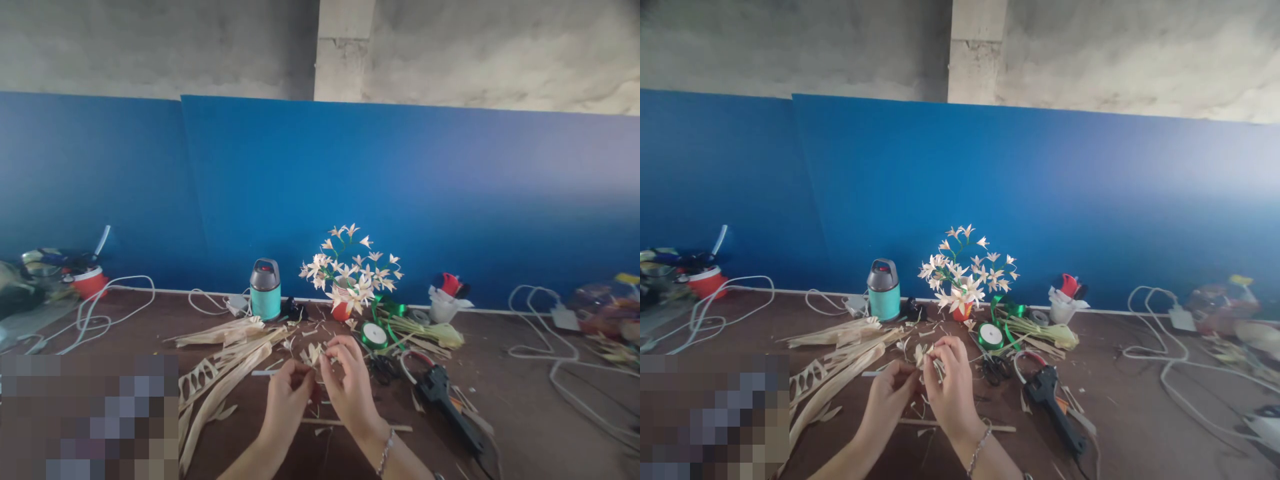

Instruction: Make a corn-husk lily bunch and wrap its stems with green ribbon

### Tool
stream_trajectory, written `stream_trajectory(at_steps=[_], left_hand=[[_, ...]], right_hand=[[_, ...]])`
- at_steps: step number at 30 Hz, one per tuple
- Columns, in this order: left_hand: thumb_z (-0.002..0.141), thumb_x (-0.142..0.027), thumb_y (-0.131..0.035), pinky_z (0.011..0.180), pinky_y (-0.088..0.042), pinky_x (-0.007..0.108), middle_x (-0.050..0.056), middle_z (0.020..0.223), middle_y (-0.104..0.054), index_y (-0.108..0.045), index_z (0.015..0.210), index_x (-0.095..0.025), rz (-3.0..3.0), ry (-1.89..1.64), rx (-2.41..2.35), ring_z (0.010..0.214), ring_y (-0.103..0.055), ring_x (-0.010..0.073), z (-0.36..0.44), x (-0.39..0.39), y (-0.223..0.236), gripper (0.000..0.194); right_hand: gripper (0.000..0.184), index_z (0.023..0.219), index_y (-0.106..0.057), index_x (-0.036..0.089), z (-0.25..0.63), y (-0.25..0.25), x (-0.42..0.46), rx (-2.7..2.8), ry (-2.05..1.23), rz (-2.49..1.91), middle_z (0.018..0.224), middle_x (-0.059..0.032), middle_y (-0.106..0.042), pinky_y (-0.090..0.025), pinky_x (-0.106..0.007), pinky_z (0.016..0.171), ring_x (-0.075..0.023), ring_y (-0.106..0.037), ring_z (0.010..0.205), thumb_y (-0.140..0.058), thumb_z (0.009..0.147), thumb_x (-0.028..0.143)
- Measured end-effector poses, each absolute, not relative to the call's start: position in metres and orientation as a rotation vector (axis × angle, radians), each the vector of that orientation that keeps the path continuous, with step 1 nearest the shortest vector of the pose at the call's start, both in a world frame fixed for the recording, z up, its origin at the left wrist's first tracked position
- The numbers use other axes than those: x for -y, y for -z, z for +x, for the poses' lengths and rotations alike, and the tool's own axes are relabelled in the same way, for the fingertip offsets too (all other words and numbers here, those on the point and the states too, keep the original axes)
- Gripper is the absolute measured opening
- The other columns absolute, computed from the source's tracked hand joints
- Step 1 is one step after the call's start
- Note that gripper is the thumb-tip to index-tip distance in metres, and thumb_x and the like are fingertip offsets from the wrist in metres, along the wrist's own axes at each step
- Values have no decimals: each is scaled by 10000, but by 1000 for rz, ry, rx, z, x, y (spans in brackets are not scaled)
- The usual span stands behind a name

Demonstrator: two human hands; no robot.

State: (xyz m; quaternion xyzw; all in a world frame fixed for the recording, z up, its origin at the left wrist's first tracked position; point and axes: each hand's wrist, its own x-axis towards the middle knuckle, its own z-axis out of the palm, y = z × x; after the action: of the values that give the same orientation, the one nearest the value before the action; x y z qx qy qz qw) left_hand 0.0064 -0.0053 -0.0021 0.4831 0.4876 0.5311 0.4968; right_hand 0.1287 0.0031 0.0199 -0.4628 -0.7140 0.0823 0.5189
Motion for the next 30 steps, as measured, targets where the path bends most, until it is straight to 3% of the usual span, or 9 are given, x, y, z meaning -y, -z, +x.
stream_trajectory(at_steps=[30], left_hand=[[735,-329,-567,477,-385,209,-4,569,-567,-571,683,-165,1382,-1320,-1143,483,-503,122,4,7,5,171]], right_hand=[[115,697,-498,199,127,-22,-1,1683,-200,-1110,858,-61,-520,-447,-330,739,-191,-515,835,-490,804,157]])
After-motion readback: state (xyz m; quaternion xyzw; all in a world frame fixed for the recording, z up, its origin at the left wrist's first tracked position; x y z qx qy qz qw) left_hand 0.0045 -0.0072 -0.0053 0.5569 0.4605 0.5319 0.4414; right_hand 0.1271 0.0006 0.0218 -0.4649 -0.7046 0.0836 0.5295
